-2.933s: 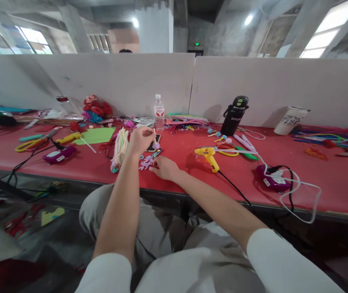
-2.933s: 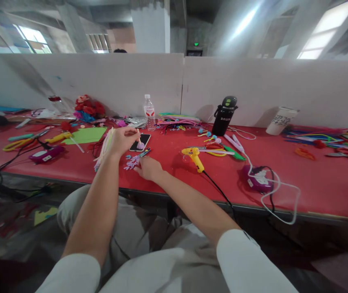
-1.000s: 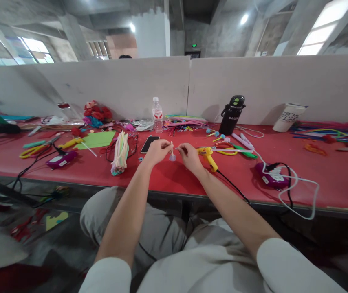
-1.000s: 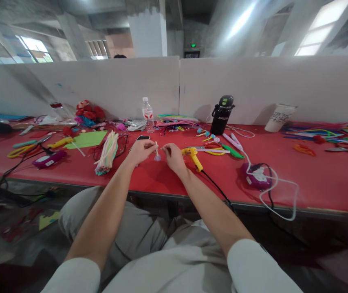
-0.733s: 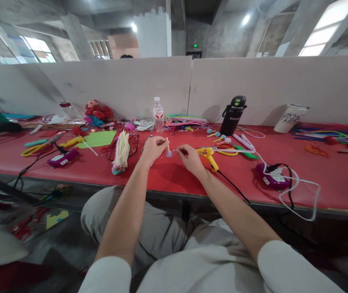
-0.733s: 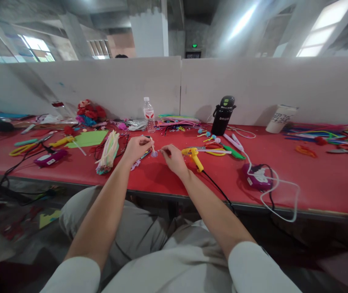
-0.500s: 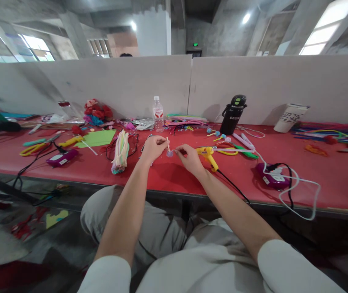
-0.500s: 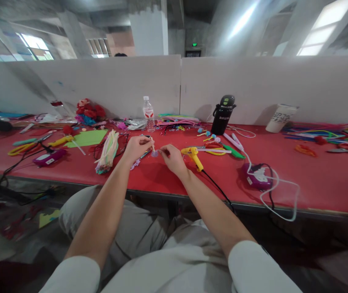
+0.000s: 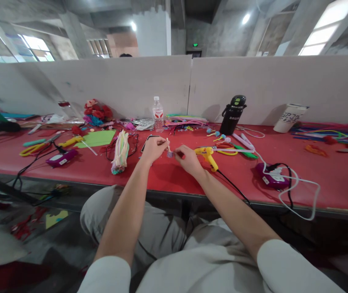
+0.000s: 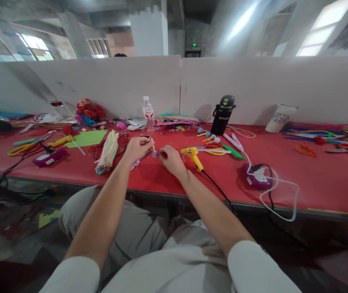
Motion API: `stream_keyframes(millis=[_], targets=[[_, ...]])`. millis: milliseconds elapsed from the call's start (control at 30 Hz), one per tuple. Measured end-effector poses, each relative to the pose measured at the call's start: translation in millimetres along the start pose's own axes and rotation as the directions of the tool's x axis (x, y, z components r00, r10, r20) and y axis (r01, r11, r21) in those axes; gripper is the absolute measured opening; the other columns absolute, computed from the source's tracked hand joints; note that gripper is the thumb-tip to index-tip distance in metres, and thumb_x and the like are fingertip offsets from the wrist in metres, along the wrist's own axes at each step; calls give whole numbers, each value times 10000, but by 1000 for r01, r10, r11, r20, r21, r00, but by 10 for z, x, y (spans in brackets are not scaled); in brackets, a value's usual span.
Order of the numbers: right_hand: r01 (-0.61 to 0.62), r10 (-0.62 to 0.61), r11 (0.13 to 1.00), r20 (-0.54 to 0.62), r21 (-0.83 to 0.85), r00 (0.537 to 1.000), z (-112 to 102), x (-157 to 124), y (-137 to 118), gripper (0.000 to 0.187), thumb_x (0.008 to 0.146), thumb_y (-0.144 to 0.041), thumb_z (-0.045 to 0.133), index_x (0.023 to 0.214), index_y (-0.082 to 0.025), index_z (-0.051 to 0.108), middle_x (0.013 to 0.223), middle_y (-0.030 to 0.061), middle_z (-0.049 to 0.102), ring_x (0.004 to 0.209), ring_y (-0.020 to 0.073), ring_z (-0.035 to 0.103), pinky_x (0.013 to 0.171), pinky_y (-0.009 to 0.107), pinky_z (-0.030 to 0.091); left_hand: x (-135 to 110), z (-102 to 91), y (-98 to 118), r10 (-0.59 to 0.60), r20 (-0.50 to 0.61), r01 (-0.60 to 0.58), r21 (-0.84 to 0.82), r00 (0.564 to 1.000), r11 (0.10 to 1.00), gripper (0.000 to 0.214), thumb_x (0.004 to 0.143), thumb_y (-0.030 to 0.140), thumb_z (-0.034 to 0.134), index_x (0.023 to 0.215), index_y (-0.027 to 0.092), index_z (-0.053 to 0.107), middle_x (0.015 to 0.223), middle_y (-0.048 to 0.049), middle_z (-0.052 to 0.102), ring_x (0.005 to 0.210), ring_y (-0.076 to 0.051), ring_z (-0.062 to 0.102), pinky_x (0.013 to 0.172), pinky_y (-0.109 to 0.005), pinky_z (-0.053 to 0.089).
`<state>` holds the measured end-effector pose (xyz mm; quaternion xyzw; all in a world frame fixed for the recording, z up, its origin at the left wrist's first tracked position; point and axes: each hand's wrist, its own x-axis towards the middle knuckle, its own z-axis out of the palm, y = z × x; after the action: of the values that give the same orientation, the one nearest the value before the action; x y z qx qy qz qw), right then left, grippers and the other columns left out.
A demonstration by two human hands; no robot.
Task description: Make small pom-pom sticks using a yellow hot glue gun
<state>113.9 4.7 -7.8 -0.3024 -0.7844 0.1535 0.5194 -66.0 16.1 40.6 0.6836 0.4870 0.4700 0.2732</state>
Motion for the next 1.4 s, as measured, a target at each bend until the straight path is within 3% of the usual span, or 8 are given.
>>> stream_keyframes(millis=[233,600,733,833,900,1000,1067,1400], targets=[[-40,39,996,-6,-81,999,-5,3,-9,80,867,-221,561,823,-209,627,801,41,602,754,178,555,715,302,448,8,1,-25,-10,8,10,-31,1000,999,262,797,389,618,698,157,688,689,-74,719,650,-193,701,628,-269,538],[1,2,998,48,-65,999,-26,-18,-90,142,877,-214,514,856,-205,654,850,62,616,773,176,566,739,299,462,0,-7,-2,-39,-33,38,-41,999,998,252,784,380,628,695,152,689,686,-69,717,655,-199,697,632,-277,545],[-110,111,994,-65,20,992,-18,-22,-66,115,844,-249,533,848,-195,635,825,54,633,747,171,578,720,303,475,-10,-28,43,16,-54,-16,-10,998,1000,247,796,384,625,736,154,692,706,-60,719,653,-183,685,647,-266,538],[-322,356,909,-92,262,930,11,-3,-19,142,819,-339,560,826,-200,592,767,36,649,696,167,607,680,309,506,-13,-33,91,88,-40,-88,-9,995,996,242,813,380,614,761,156,688,720,-55,717,697,-181,688,706,-269,537],[-446,506,768,-8,459,863,33,17,-5,186,782,-389,597,794,-208,557,710,18,651,643,163,622,658,320,530,-13,-27,112,116,-32,-118,-42,993,992,235,816,375,614,785,153,684,744,-59,718,728,-185,692,734,-276,540],[-521,593,594,103,614,798,51,43,-24,256,715,-417,671,724,-210,522,691,14,666,618,156,642,671,333,555,-11,-11,123,124,-43,-128,-104,991,986,236,800,378,639,812,146,678,781,-71,720,745,-194,695,732,-288,548],[-521,598,572,112,634,794,53,51,-46,303,676,-430,716,688,-210,508,667,10,662,612,154,646,674,330,560,-12,-5,124,111,-44,-116,-131,993,985,247,784,389,661,818,144,677,793,-74,720,753,-197,695,738,-297,554],[-486,566,625,75,610,821,53,40,-36,459,564,-497,815,661,-224,460,581,-11,635,564,161,638,604,309,538,-22,-8,149,101,-11,-102,-192,995,976,259,750,385,709,823,138,679,788,-62,719,753,-193,693,755,-307,559]])
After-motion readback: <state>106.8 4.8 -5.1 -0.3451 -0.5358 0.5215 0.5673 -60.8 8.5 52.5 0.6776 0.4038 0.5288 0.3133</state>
